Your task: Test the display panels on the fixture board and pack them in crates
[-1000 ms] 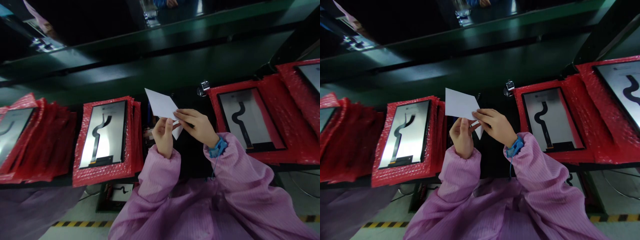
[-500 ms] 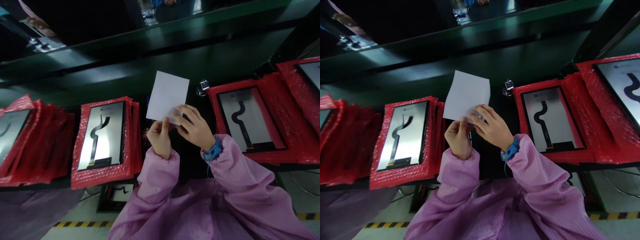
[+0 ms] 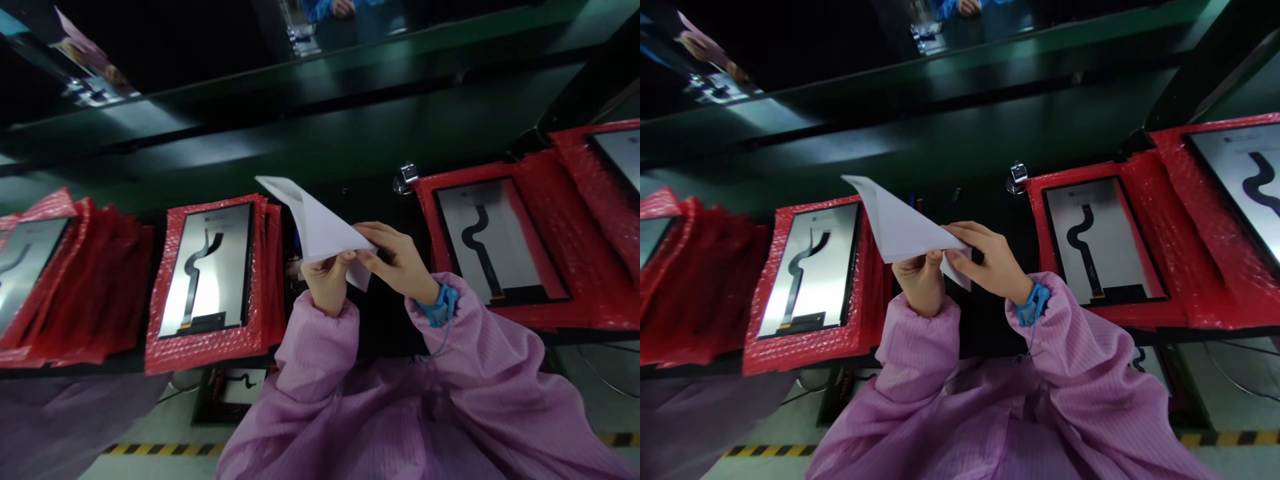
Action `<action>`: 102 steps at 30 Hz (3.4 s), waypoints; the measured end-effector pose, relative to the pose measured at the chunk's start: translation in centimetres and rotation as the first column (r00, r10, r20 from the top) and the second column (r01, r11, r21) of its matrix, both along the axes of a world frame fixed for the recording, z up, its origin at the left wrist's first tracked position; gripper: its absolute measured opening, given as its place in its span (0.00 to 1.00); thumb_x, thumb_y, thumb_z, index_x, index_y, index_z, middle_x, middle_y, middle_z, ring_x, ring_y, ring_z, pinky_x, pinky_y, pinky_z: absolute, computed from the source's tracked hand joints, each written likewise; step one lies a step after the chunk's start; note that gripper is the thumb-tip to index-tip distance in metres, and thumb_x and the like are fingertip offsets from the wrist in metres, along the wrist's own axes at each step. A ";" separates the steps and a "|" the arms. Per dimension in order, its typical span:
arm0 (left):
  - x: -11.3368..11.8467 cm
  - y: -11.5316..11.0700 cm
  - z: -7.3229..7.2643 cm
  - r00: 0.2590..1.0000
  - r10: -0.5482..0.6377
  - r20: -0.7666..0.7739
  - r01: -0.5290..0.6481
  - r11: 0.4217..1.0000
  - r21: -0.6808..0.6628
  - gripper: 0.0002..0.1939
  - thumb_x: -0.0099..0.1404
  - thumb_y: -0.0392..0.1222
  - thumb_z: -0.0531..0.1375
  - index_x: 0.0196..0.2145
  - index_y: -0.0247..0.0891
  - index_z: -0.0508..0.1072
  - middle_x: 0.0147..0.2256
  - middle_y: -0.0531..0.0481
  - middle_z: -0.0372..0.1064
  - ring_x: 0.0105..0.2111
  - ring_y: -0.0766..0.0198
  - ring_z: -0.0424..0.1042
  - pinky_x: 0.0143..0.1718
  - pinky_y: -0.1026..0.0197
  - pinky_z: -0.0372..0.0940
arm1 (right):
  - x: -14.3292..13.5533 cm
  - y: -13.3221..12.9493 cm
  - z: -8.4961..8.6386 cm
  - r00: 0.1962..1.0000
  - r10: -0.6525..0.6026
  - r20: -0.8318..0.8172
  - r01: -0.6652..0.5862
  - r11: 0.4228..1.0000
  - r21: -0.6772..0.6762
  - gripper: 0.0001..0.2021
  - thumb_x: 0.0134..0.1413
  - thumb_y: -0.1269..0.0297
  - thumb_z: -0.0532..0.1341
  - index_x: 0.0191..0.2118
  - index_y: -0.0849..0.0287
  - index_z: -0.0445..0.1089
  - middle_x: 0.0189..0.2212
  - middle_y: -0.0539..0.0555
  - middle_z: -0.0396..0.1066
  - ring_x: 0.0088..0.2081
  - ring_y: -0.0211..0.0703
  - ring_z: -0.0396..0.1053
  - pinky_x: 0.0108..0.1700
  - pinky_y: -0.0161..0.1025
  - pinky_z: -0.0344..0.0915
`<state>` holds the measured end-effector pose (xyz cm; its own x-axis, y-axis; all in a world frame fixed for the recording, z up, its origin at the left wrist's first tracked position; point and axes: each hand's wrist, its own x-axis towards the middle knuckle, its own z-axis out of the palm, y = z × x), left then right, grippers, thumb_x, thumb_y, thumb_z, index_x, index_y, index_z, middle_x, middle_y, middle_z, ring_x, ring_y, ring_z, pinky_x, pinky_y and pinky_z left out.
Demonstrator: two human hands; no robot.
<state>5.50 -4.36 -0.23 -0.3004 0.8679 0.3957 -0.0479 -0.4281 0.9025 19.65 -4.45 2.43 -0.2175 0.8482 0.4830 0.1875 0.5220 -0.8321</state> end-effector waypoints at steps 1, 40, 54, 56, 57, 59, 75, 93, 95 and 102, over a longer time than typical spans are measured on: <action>0.0 0.0 0.0 1.000 -0.010 -0.005 0.010 1.000 0.006 0.14 0.56 0.54 0.72 0.25 0.41 0.81 0.26 0.53 0.78 0.27 0.64 0.76 0.32 0.61 0.73 | 0.0 -0.1 0.1 0.999 0.019 -0.035 -0.019 1.000 -0.021 0.15 0.64 0.59 0.60 0.51 0.58 0.75 0.51 0.58 0.75 0.51 0.44 0.74 0.54 0.42 0.71; -9.0 1.6 -0.3 0.920 0.012 -0.391 -0.124 0.957 -0.263 0.16 0.67 0.56 0.62 0.34 0.40 0.73 0.25 0.54 0.68 0.23 0.68 0.62 0.23 0.65 0.55 | 9.3 -0.4 1.6 0.757 -0.579 0.303 0.653 0.669 -0.355 0.13 0.59 0.61 0.58 0.25 0.59 0.64 0.24 0.48 0.58 0.28 0.35 0.56 0.30 0.37 0.51; -9.2 1.9 -1.0 0.934 0.021 -0.358 -0.125 0.955 -0.270 0.10 0.69 0.48 0.61 0.35 0.40 0.74 0.26 0.54 0.70 0.24 0.68 0.65 0.24 0.65 0.57 | 8.8 -0.4 1.8 0.746 -0.567 0.349 0.665 0.661 -0.348 0.15 0.61 0.63 0.58 0.24 0.59 0.60 0.23 0.47 0.55 0.27 0.34 0.55 0.30 0.37 0.49; -9.2 1.9 -1.0 0.935 0.020 -0.355 -0.127 0.952 -0.280 0.10 0.68 0.48 0.62 0.34 0.40 0.74 0.26 0.53 0.70 0.24 0.68 0.64 0.24 0.65 0.56 | 8.9 -0.4 1.7 0.754 -0.565 0.335 0.656 0.671 -0.345 0.15 0.61 0.63 0.58 0.24 0.59 0.60 0.22 0.47 0.55 0.28 0.34 0.56 0.30 0.37 0.49; -9.2 1.9 -1.0 0.935 0.021 -0.355 -0.129 0.950 -0.283 0.11 0.68 0.49 0.62 0.34 0.40 0.74 0.26 0.53 0.70 0.23 0.68 0.64 0.24 0.65 0.56 | 8.9 -0.3 1.6 0.758 -0.564 0.327 0.651 0.677 -0.344 0.15 0.61 0.63 0.58 0.24 0.59 0.60 0.22 0.47 0.54 0.27 0.34 0.55 0.30 0.37 0.49; -9.1 2.0 -0.9 0.933 0.021 -0.359 -0.131 0.950 -0.284 0.12 0.67 0.51 0.63 0.34 0.40 0.74 0.26 0.53 0.70 0.23 0.68 0.65 0.24 0.65 0.57 | 9.0 -0.3 1.4 0.762 -0.559 0.326 0.647 0.683 -0.340 0.16 0.61 0.62 0.58 0.23 0.59 0.59 0.22 0.47 0.54 0.27 0.33 0.55 0.29 0.37 0.48; -7.3 0.8 0.5 0.996 0.043 -0.078 -0.063 0.960 -0.271 0.27 0.64 0.68 0.59 0.42 0.41 0.77 0.34 0.48 0.76 0.33 0.61 0.76 0.30 0.62 0.68 | 8.1 0.0 0.4 0.762 -0.563 0.321 0.645 0.709 -0.287 0.17 0.63 0.61 0.57 0.23 0.58 0.58 0.21 0.47 0.55 0.27 0.35 0.53 0.30 0.38 0.48; -3.0 -4.1 -2.7 0.998 -0.044 0.038 0.056 0.902 -0.429 0.26 0.56 0.48 0.73 0.50 0.42 0.73 0.40 0.47 0.78 0.40 0.62 0.78 0.43 0.62 0.72 | 3.7 -1.0 -0.2 0.892 -0.206 -0.401 -0.136 0.725 -0.675 0.24 0.61 0.39 0.54 0.30 0.55 0.71 0.26 0.51 0.70 0.31 0.41 0.68 0.33 0.38 0.65; -3.6 -4.5 -2.3 0.999 0.023 -0.033 -0.034 0.925 -0.379 0.19 0.54 0.46 0.74 0.40 0.40 0.75 0.36 0.50 0.77 0.36 0.64 0.77 0.39 0.65 0.71 | 3.4 -1.2 -0.3 0.854 -0.139 -0.502 -0.311 0.637 -0.705 0.28 0.61 0.36 0.52 0.32 0.56 0.73 0.26 0.52 0.72 0.31 0.42 0.70 0.33 0.38 0.67; -5.2 -5.6 -2.0 0.991 0.045 -0.130 -0.085 0.941 -0.327 0.23 0.55 0.46 0.73 0.47 0.44 0.74 0.40 0.49 0.78 0.39 0.58 0.78 0.37 0.62 0.71 | 3.6 -1.5 -0.4 0.891 -0.011 -0.453 -0.383 0.516 -0.766 0.13 0.50 0.60 0.68 0.41 0.58 0.74 0.39 0.53 0.78 0.35 0.38 0.73 0.35 0.35 0.68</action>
